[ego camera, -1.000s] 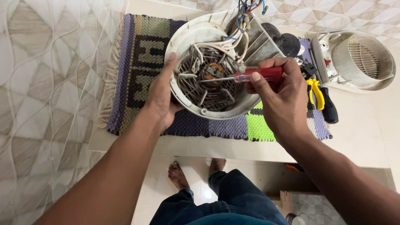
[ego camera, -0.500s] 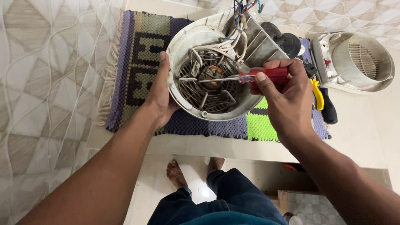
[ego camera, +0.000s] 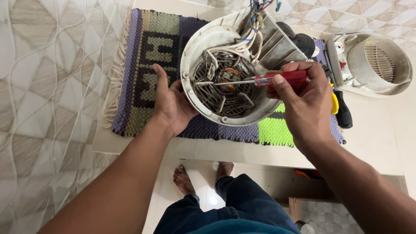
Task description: The person uses a screwdriver to adjust and tighten connections on the internal wiring of a disassembled electric fan motor. They repeatedly probe and secure wire terminals within the motor housing while holding the fan casing steady.
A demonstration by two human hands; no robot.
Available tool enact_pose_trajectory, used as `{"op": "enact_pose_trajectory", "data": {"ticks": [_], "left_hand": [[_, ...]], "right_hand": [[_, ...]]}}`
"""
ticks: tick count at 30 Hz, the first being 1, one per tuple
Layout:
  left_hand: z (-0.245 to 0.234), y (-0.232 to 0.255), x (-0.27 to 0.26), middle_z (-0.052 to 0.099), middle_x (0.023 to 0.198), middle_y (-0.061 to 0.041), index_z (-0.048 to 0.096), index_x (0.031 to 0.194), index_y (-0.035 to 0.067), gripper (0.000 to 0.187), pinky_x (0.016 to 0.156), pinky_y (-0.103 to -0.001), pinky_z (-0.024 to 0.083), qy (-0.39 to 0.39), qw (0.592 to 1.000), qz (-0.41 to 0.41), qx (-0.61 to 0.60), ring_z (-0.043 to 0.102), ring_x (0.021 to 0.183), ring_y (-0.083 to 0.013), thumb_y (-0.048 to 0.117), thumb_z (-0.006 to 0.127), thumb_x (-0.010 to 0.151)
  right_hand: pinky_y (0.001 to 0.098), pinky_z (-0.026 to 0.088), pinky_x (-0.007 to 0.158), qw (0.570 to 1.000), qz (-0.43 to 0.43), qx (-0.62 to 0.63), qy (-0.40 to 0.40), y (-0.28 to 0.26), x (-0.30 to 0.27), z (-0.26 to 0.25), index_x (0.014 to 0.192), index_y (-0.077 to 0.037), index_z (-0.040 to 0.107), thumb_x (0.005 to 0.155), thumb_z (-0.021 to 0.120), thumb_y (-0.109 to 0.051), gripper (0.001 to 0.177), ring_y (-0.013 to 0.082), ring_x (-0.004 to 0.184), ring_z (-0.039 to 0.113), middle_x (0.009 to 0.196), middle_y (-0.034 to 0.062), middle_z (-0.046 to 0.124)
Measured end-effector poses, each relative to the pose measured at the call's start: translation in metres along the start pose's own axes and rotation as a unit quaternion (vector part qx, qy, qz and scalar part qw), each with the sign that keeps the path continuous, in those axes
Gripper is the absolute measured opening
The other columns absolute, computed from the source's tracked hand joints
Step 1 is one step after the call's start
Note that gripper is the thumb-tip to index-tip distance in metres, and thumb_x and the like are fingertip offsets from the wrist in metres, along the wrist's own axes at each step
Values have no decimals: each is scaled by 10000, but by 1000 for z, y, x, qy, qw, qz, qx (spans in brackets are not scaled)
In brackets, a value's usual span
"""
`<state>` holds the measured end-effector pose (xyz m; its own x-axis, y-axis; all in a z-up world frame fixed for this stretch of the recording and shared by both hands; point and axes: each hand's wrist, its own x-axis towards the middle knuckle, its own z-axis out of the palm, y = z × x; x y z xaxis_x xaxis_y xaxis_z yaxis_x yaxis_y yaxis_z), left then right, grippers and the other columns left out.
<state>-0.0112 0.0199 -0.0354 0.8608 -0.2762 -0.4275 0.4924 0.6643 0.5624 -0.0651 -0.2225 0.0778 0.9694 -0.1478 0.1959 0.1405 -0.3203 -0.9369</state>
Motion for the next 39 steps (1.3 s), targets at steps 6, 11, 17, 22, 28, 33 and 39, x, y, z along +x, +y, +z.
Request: {"op": "enact_pose_trajectory", "data": {"ticks": [6, 11, 17, 22, 28, 33, 39], "left_hand": [[13, -4, 10, 707, 1235, -176, 521, 1380, -9, 1122, 1036, -491, 563, 9, 1000, -10, -5, 709, 1143, -283, 894, 215, 789], [14, -5, 11, 731, 1199, -149, 588, 1319, -11, 1067, 1032, -451, 561, -11, 1000, 12, 15, 716, 1113, -253, 866, 243, 817], [8, -7, 10, 694, 1034, -138, 596, 1232, -10, 1011, 964, -420, 556, 35, 997, 33, 59, 679, 923, -210, 864, 252, 858], [11, -13, 11, 710, 1031, -115, 605, 1214, 11, 981, 915, -383, 566, 72, 996, 38, 35, 681, 900, -187, 853, 254, 851], [13, -5, 16, 701, 1017, -122, 611, 1189, 7, 981, 898, -386, 591, 78, 989, 38, 123, 689, 911, -201, 855, 254, 848], [0, 27, 5, 732, 1154, -212, 589, 1290, -47, 1081, 979, -412, 569, 125, 962, 50, 238, 720, 1046, -273, 858, 207, 838], [-17, 69, -10, 580, 1388, -352, 387, 1469, -97, 1059, 1091, -447, 537, 106, 944, 86, 300, 661, 1289, -379, 783, 271, 890]], "right_hand": [[304, 656, 806, 1000, 21, 14, 10, -3, 1, -5, 1171, -12, 531, 1029, 667, -49, 200, 182, 909, 743, 1098, 143, 695], [314, 659, 819, 999, 12, 26, 22, -4, 1, -12, 1166, -11, 526, 1028, 674, -54, 207, 186, 936, 741, 1121, 145, 693], [324, 669, 840, 999, 3, 23, 26, -5, 4, -22, 1172, -15, 520, 1039, 669, -59, 205, 191, 971, 742, 1124, 154, 699], [322, 668, 837, 999, 16, 33, 30, -7, 1, -21, 1171, -21, 519, 1030, 667, -62, 209, 192, 973, 745, 1127, 160, 705], [322, 668, 831, 999, 20, 30, 31, -6, -3, -25, 1167, -24, 521, 1027, 666, -61, 206, 194, 976, 744, 1121, 152, 704], [324, 671, 859, 999, 12, 35, 30, -5, -1, -31, 1157, -21, 520, 1024, 673, -50, 204, 197, 974, 743, 1108, 143, 698], [331, 664, 839, 998, 14, 53, 21, -7, -1, -19, 1158, -23, 507, 1021, 664, -40, 209, 200, 966, 743, 1117, 143, 687]]}}
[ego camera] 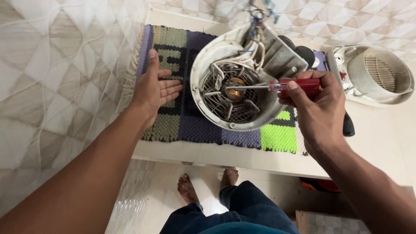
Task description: The person uses a screwdriver to adjust and tighten connections on the internal wiring of a disassembled electric fan motor. They repeatedly probe and secure wire terminals within the motor housing while holding the fan casing steady.
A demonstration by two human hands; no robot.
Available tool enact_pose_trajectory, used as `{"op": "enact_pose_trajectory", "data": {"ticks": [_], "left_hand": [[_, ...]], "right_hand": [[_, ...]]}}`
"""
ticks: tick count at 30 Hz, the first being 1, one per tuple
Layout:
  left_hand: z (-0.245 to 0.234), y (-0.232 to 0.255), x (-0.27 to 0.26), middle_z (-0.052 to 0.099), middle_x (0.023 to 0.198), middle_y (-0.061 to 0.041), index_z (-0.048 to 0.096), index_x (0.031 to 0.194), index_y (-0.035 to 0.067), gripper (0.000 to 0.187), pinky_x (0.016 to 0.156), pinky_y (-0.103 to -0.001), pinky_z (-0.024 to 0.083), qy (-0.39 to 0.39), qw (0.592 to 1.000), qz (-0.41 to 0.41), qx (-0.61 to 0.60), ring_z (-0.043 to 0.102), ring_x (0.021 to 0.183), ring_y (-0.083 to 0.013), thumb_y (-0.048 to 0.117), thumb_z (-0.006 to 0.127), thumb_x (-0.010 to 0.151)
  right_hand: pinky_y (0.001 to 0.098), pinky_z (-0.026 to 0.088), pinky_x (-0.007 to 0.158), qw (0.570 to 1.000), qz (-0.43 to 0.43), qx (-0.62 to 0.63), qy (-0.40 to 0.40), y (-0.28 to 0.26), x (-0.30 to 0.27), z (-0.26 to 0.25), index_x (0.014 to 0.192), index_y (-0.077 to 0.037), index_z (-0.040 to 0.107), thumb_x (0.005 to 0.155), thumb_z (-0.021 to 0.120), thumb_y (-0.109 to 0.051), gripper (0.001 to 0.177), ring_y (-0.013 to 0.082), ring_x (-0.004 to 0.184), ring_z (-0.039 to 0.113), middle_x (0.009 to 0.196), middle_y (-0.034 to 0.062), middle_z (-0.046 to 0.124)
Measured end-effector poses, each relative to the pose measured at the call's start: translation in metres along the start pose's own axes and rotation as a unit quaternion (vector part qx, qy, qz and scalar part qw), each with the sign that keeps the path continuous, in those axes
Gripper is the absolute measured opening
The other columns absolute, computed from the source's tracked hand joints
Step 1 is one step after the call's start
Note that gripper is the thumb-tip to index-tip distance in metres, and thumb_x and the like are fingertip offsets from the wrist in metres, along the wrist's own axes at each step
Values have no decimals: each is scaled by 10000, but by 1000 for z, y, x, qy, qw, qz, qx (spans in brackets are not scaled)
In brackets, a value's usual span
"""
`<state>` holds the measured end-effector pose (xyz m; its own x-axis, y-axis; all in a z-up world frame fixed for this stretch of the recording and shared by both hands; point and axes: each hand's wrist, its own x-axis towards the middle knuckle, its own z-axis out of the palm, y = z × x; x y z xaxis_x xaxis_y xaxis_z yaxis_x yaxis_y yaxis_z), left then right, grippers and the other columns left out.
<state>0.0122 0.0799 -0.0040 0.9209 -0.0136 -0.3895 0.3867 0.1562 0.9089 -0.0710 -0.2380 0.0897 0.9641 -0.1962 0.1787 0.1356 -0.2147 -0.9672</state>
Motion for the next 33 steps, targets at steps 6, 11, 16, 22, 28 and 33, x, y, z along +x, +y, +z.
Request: {"op": "enact_pose_trajectory", "data": {"ticks": [6, 11, 16, 22, 28, 33], "left_hand": [[2, -8, -7, 515, 1454, -304, 339, 1517, -21, 941, 1012, -449, 535, 20, 998, -40, -44, 625, 1238, -381, 724, 255, 947], [-1, -21, -11, 681, 1289, -196, 582, 1334, 39, 534, 824, -461, 581, 122, 988, 23, 89, 745, 990, -346, 424, 467, 983], [-4, -32, -20, 709, 1129, -124, 713, 1141, 62, 243, 896, -423, 547, 157, 870, 233, 406, 704, 1034, -309, 186, 709, 931], [15, -39, -27, 655, 1098, -160, 734, 981, 68, 229, 862, -492, 498, 173, 816, 229, 502, 620, 1037, -384, 212, 801, 816], [26, -32, -26, 701, 1036, -143, 741, 934, 66, 149, 838, -446, 539, 245, 860, 194, 404, 687, 946, -338, 211, 764, 910], [38, -9, -36, 726, 889, -60, 644, 996, 11, 180, 713, -305, 558, 247, 905, 289, 193, 700, 769, -166, 124, 766, 926]], "right_hand": [[321, 654, 831, 1000, 2, -7, -5, 0, 3, 7, 1166, -16, 530, 1020, 658, -41, 196, 197, 968, 740, 1113, 159, 705], [323, 652, 833, 1000, -2, 19, -8, -4, 3, 3, 1167, -19, 523, 1021, 658, -44, 201, 199, 979, 740, 1127, 165, 715], [319, 656, 828, 1000, 7, 11, 8, 0, 2, -2, 1166, -21, 525, 1020, 661, -48, 202, 201, 972, 741, 1128, 162, 711], [327, 664, 840, 1000, -3, 2, 14, 0, 3, -4, 1171, -13, 527, 1025, 668, -52, 207, 202, 977, 745, 1129, 162, 706], [340, 665, 875, 999, -9, -7, 37, -9, 11, -12, 1163, -25, 521, 1025, 670, -55, 205, 204, 988, 752, 1132, 145, 687], [342, 682, 894, 999, -31, -2, 40, -16, 13, -25, 1163, -26, 528, 1044, 676, -47, 191, 206, 1014, 732, 1166, 142, 675]]}}
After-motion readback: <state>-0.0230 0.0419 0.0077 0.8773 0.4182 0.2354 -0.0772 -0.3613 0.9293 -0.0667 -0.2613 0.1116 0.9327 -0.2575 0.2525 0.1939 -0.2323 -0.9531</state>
